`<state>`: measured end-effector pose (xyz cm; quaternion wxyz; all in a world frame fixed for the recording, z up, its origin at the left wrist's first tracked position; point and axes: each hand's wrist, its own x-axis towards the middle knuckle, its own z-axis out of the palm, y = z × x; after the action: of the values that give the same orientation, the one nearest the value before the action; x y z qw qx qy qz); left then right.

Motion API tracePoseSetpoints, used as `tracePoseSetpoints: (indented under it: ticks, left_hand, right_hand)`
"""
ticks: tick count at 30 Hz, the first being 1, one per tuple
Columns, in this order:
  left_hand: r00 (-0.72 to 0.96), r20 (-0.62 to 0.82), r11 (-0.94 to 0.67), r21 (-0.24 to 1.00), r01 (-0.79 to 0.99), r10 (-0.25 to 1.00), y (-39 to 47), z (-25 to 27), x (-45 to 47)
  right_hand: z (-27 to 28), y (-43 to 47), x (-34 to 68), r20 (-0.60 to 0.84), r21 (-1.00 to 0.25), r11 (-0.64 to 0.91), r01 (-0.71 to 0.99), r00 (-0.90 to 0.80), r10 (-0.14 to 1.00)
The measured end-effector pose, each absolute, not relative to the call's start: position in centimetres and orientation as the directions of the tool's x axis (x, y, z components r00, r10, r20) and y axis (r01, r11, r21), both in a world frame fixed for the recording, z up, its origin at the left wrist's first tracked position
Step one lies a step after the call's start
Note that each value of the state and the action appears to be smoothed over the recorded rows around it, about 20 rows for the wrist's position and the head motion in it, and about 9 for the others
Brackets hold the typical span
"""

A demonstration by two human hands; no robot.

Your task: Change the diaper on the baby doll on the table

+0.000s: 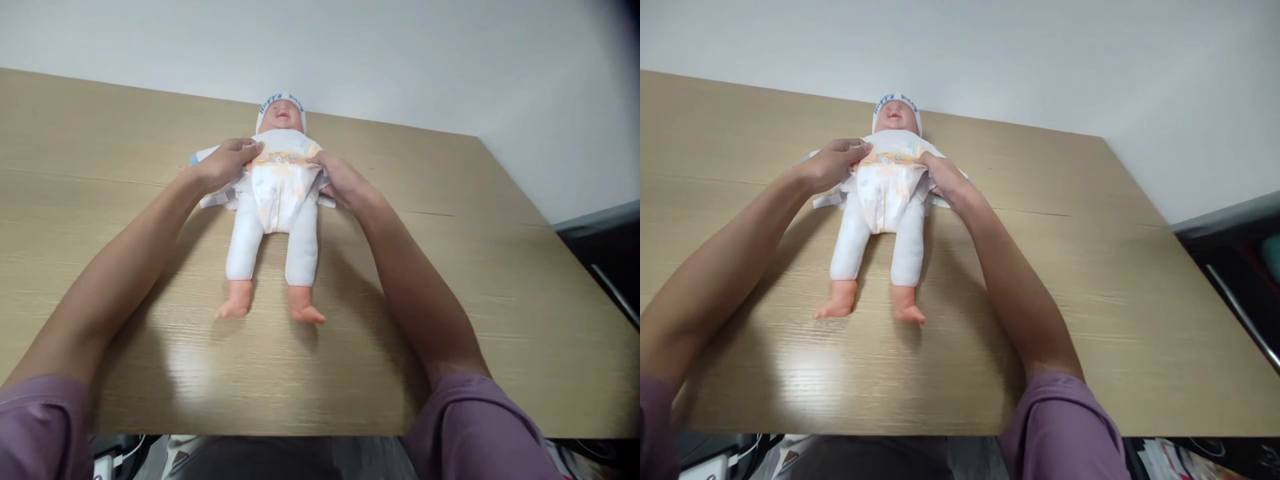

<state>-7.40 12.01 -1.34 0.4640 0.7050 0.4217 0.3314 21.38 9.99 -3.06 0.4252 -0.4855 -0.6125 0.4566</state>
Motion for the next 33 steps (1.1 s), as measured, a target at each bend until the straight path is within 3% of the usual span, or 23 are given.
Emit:
tracePoseSetpoints:
  ticks: [3,10,16,22,28,33]
  left_hand:
    - [0.451,0.040,-0.157,0.962,0.225,0.892,12.0,-1.2,-7.6]
    - [0.446,0.038,-0.131,0.975,0.179,0.894,11.2,-1.4,-7.9]
    - [0.465,0.032,-0.068,0.996,0.063,0.885,8.4,-2.1,-8.6]
    - [0.450,-0.004,-0.025,0.998,0.059,0.893,3.7,-1.8,-9.3]
    - [0.302,0.114,-0.172,0.969,0.176,0.947,2.3,-1.6,-9.2]
    - [0.242,0.202,-0.279,0.895,0.346,0.949,2.5,-0.9,-8.5]
  right_hand:
    - [-1.6,9.5,21.8,-0.096,-0.995,-0.084,0.059,-0.265,0.960]
    - [0.5,6.6,21.8,-0.072,-0.997,-0.063,0.034,-0.428,0.901]
    - [0.4,3.4,21.3,-0.081,-0.997,-0.073,0.036,-0.377,0.923]
    - [-0.3,-1.0,22.3,-0.040,-0.998,-0.062,-0.033,-0.446,0.894]
    - [-2.3,-3.0,25.5,-0.035,-0.998,-0.028,0.049,-0.131,0.991]
    - [-6.3,-5.5,27.5,0.190,-0.906,0.148,0.397,0.069,0.979]
